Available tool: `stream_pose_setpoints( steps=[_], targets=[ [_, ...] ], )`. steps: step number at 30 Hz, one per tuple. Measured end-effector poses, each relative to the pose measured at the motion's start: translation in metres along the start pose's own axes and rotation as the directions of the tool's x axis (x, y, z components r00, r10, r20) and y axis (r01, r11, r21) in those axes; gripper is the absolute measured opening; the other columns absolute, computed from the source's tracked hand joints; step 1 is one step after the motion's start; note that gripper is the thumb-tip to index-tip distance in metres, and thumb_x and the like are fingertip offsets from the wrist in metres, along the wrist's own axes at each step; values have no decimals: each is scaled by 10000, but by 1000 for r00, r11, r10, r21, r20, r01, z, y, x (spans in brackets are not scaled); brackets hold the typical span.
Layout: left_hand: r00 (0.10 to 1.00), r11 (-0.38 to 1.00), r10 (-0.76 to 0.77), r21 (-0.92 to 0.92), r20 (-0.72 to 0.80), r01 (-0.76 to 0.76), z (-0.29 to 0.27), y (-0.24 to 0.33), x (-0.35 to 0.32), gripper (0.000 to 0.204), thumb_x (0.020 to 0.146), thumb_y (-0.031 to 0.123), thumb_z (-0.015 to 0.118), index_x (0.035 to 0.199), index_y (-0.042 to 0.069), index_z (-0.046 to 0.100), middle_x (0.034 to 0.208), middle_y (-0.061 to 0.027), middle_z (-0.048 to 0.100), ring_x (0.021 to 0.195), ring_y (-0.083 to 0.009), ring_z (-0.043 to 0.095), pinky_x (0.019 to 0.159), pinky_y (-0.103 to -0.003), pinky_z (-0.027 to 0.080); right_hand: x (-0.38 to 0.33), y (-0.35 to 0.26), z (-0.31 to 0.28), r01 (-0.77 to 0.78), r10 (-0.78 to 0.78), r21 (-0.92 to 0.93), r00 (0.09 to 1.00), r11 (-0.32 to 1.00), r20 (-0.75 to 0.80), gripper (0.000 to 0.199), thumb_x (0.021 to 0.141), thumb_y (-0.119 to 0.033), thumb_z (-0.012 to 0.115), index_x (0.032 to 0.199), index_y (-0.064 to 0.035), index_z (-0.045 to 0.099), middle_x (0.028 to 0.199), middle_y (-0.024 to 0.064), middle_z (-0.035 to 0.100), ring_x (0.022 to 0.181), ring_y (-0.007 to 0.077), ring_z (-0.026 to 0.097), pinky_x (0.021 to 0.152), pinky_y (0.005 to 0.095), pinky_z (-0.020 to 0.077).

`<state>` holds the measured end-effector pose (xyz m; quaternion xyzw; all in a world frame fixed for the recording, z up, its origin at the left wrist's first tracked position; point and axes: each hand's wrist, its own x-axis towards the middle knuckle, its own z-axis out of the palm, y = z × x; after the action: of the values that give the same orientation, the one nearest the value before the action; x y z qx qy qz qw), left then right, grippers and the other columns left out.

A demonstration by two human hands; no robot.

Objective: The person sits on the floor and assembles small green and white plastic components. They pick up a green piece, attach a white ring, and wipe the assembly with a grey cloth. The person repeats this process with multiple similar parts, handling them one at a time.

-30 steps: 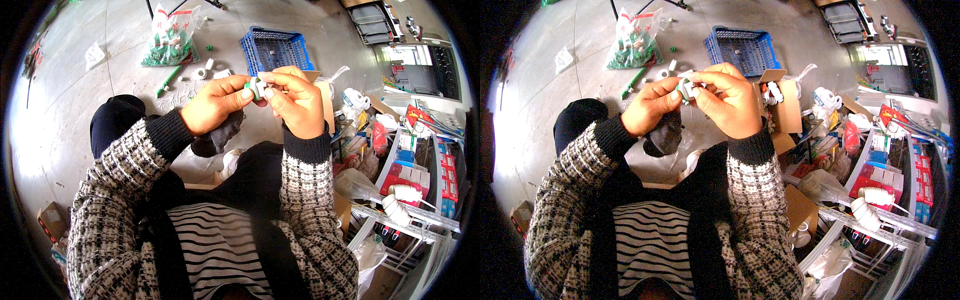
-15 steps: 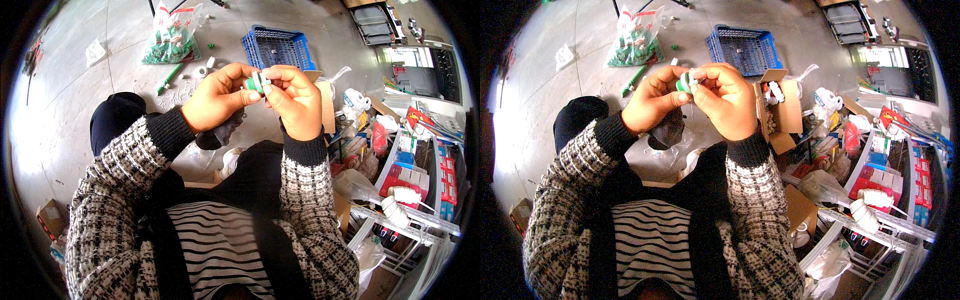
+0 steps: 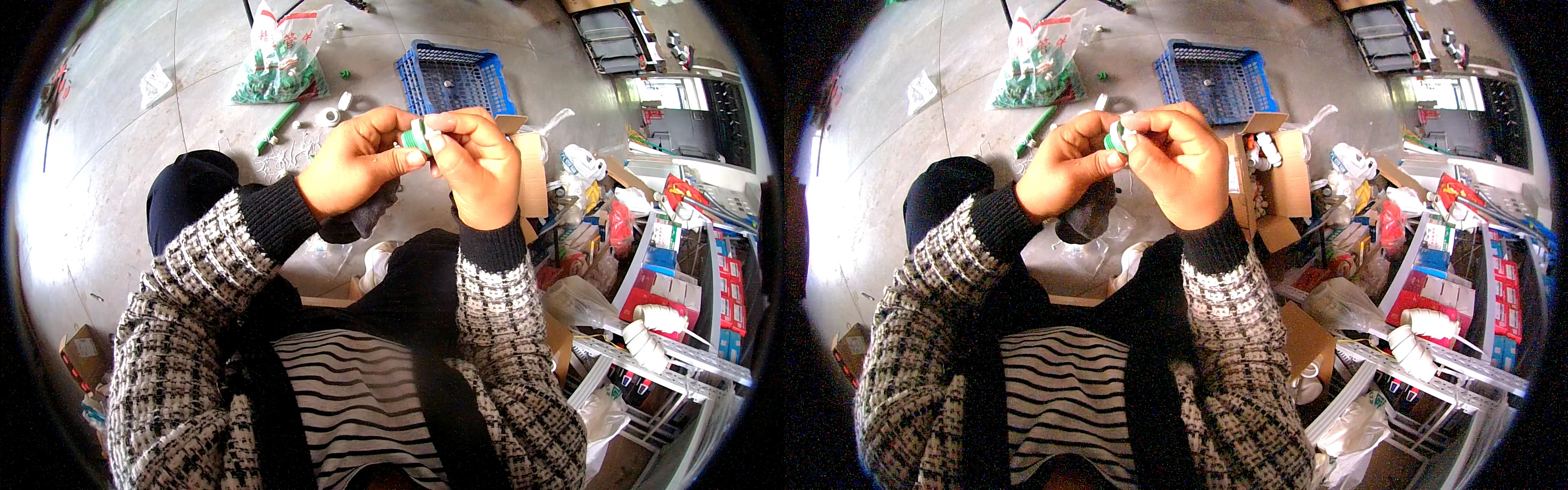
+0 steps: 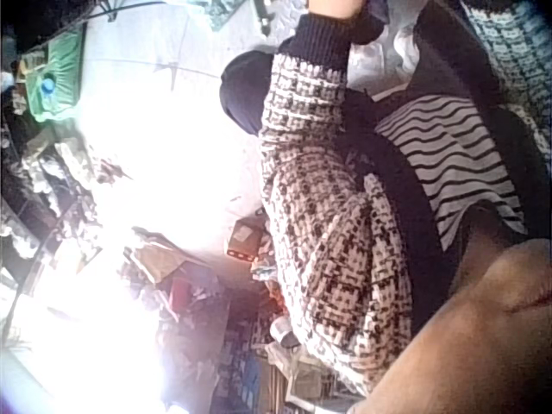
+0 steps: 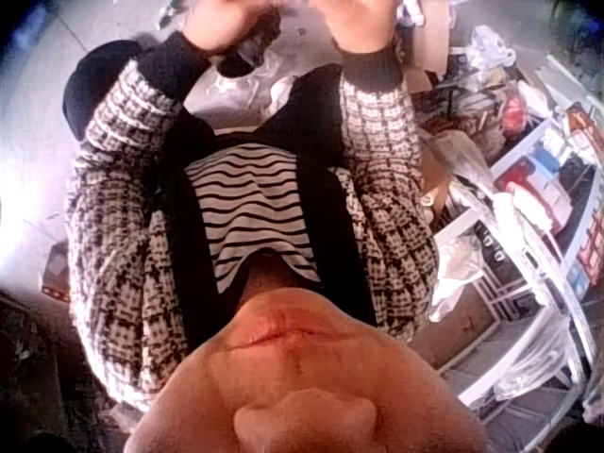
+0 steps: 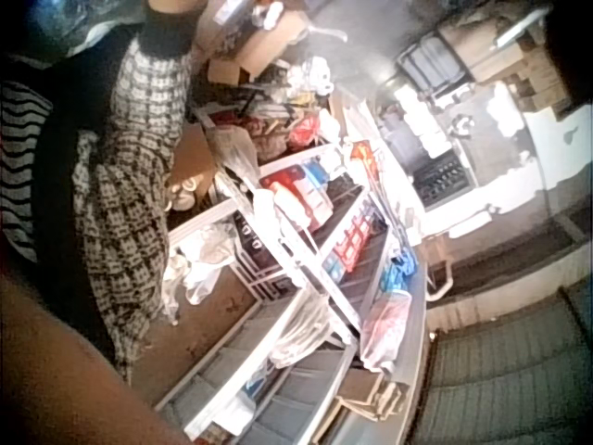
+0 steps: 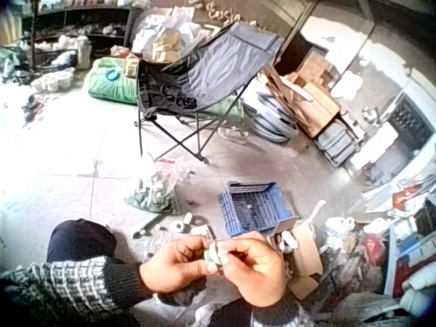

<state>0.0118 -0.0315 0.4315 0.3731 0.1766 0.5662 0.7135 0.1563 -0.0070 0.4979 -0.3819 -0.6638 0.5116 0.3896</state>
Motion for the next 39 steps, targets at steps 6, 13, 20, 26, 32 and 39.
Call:
stream_pose_setpoints(
  steps=[6, 13, 20, 26, 32, 39],
  targets=[
    [999, 1000, -26, 16, -28, 27, -1, 0, -2, 300, 809, 112, 602, 1073, 13, 501, 968, -24, 570, 903, -102, 513, 816, -242, 395, 2, 4, 0, 50, -49, -31, 999, 998, 11, 99, 792, 14, 566, 888, 4, 589, 882, 36, 523, 757, 94, 549, 661, 201, 449],
    [1000, 1000, -30, 0, 5, 30, -1, 2, -2, 290, 816, 113, 589, 1067, 2, 496, 979, -34, 566, 909, -113, 512, 827, -255, 393, 1, 4, 2, 50, -50, -31, 999, 998, -2, 127, 793, 37, 516, 890, 9, 594, 866, 46, 524, 630, 75, 518, 525, 188, 440],
    [1000, 998, -3, -56, 23, 5, 0, 0, -2, 296, 817, 109, 588, 1073, 1, 489, 987, -43, 564, 924, -124, 513, 844, -270, 392, 2, 4, -2, 40, -40, 12, 999, 999, 27, 106, 807, 7, 538, 899, 3, 589, 856, 39, 523, 640, 70, 519, 533, 190, 442],
    [999, 999, -31, -12, -11, 31, -3, -2, -2, 302, 820, 106, 585, 1087, 2, 487, 1001, -44, 564, 933, -125, 512, 849, -268, 388, 2, 3, 0, 27, -25, -35, 999, 999, 39, 130, 801, 25, 526, 916, 11, 585, 876, 38, 515, 661, 67, 518, 544, 183, 438],
    [1000, 1000, 6, -18, -19, -7, 2, 1, -2, 258, 837, 99, 565, 1059, -14, 496, 969, -46, 574, 883, -102, 523, 784, -235, 411, 3, 0, -3, -42, 35, 99, 997, 994, 71, 123, 794, 26, 545, 910, 12, 582, 902, 35, 507, 697, 73, 525, 584, 189, 445],
    [999, 999, 33, -10, -41, -33, 2, -4, -2, 227, 839, 83, 562, 1037, -12, 503, 933, -31, 573, 846, -85, 525, 742, -214, 421, 3, 6, 0, 78, -70, -164, 996, 983, 51, 209, 738, 83, 520, 925, 12, 579, 901, 27, 511, 705, 76, 520, 622, 192, 438]
  ],
)
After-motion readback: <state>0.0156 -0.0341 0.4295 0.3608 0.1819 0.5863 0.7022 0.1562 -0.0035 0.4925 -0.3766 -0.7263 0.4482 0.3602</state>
